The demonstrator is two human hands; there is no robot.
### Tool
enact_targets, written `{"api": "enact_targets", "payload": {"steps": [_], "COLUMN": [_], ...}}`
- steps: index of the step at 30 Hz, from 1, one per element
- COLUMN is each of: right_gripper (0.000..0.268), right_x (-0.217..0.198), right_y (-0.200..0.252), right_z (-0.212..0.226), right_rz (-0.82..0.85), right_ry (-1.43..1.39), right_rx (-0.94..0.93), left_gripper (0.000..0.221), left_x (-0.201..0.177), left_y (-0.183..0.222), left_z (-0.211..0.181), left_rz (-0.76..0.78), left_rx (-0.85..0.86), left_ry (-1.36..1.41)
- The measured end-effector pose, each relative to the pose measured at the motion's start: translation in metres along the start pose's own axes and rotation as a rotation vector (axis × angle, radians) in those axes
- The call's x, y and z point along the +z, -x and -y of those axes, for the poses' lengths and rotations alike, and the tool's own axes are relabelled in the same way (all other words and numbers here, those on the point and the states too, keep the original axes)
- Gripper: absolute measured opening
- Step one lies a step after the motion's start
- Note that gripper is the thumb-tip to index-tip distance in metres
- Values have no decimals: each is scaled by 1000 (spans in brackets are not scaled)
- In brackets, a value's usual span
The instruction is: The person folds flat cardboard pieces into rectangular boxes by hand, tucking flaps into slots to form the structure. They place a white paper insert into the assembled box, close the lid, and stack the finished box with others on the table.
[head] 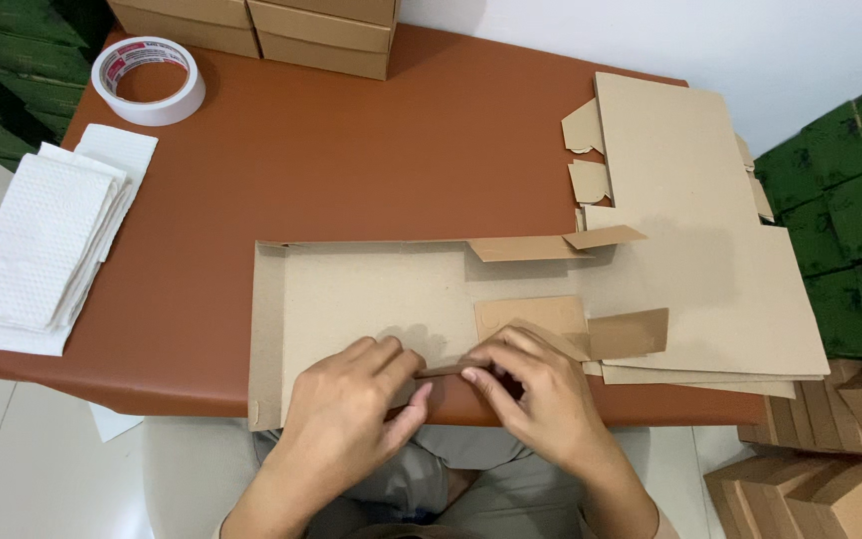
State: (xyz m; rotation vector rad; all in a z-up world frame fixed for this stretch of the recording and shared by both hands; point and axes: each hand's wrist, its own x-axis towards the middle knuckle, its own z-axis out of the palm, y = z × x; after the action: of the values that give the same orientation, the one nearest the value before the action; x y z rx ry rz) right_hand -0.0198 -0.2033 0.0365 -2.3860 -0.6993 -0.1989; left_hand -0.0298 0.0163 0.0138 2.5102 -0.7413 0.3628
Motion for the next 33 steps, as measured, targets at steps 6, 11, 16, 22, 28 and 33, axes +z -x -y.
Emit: {"api": "enact_targets", "payload": {"steps": [6,11,16,22,28,33], "right_gripper": [19,17,29,33,22,34], "right_x": [1,9,11,29,45,41], "right_y": [-5,2,22,23,11,40], "right_z": [1,-3,-15,-11,5,-6], "right_rz": [132,14,11,36,44,-103], "right_ry": [-95,-77,181,277,249,526], "right_rx": [555,318,-186,-321,-305,-274], "left_gripper": [19,11,4,8,5,15], "left_x": [-5,8,18,18,14,-11], "left_y": [-14,-20,-15,-13,-11,6], "left_z": [7,10,21,24,28,29], "left_rz": [163,201,85,29,80,34], "left_rx": [-390,-498,-298,-278,-200,-136], "left_ry": [298,264,255,246,268,203]}}
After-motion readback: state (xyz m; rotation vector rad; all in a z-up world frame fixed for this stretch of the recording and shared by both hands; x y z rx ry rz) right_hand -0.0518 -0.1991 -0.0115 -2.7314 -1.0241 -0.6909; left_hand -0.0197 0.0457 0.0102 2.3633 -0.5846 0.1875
